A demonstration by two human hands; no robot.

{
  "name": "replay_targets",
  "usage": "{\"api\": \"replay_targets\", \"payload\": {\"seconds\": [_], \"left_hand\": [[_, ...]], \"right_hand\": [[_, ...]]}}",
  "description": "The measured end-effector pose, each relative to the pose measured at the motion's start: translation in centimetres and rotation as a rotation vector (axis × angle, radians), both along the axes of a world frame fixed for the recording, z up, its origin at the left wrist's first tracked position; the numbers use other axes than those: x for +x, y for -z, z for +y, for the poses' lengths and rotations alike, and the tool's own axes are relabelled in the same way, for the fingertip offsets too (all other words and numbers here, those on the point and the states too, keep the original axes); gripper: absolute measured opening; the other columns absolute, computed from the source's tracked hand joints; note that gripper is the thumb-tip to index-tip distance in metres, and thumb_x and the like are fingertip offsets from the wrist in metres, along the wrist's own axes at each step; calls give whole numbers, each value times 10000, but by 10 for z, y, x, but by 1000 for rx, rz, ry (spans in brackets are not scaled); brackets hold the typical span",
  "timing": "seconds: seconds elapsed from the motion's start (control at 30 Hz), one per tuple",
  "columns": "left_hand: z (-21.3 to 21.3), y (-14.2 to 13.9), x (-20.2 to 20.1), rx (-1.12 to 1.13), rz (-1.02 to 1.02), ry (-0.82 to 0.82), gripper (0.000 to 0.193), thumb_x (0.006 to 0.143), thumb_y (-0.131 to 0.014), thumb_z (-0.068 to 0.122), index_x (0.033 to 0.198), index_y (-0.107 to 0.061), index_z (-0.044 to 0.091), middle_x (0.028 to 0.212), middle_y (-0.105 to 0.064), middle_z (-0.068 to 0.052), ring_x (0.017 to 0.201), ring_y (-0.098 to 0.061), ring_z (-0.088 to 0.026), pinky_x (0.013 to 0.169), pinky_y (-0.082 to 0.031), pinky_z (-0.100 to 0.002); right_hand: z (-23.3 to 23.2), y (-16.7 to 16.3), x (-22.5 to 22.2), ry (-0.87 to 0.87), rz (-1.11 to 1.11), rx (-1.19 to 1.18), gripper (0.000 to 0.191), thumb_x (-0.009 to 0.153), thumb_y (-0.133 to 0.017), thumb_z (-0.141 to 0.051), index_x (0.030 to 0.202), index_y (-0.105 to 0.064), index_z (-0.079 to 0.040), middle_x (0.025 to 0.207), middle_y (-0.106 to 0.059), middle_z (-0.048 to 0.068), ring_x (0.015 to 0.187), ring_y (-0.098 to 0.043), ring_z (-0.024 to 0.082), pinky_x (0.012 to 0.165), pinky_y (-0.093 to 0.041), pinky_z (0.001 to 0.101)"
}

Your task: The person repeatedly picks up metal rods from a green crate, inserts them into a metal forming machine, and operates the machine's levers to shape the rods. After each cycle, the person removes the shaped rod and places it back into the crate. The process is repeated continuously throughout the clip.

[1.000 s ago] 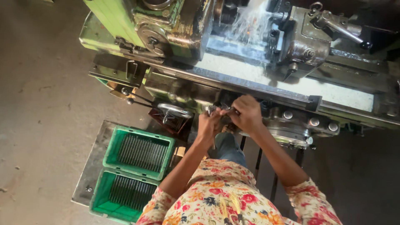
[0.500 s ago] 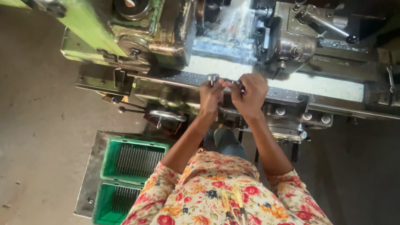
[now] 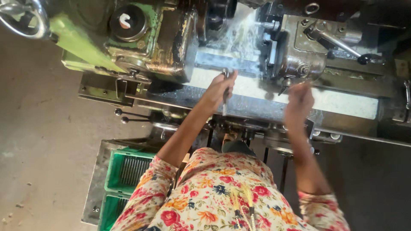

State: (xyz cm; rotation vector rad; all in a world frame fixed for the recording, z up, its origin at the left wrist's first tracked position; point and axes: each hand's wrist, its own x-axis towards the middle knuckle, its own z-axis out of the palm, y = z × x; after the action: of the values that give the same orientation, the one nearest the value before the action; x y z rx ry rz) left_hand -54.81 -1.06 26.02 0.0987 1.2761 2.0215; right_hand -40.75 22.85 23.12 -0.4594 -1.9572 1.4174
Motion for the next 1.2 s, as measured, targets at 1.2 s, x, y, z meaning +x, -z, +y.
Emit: {"api": "replay_targets", "payload": {"seconds": [1.2], "left_hand": [[206, 81, -224, 509, -504, -731, 470, 812, -607, -128, 1226, -513, 75, 1187, -586, -48, 1039, -612, -219, 931, -465, -365]], "right_hand": [[277, -10, -104, 234, -970, 1023, 262, 801, -777, -265, 838, -790, -5, 879, -753, 232, 819, -743, 406, 752, -575, 442]]}}
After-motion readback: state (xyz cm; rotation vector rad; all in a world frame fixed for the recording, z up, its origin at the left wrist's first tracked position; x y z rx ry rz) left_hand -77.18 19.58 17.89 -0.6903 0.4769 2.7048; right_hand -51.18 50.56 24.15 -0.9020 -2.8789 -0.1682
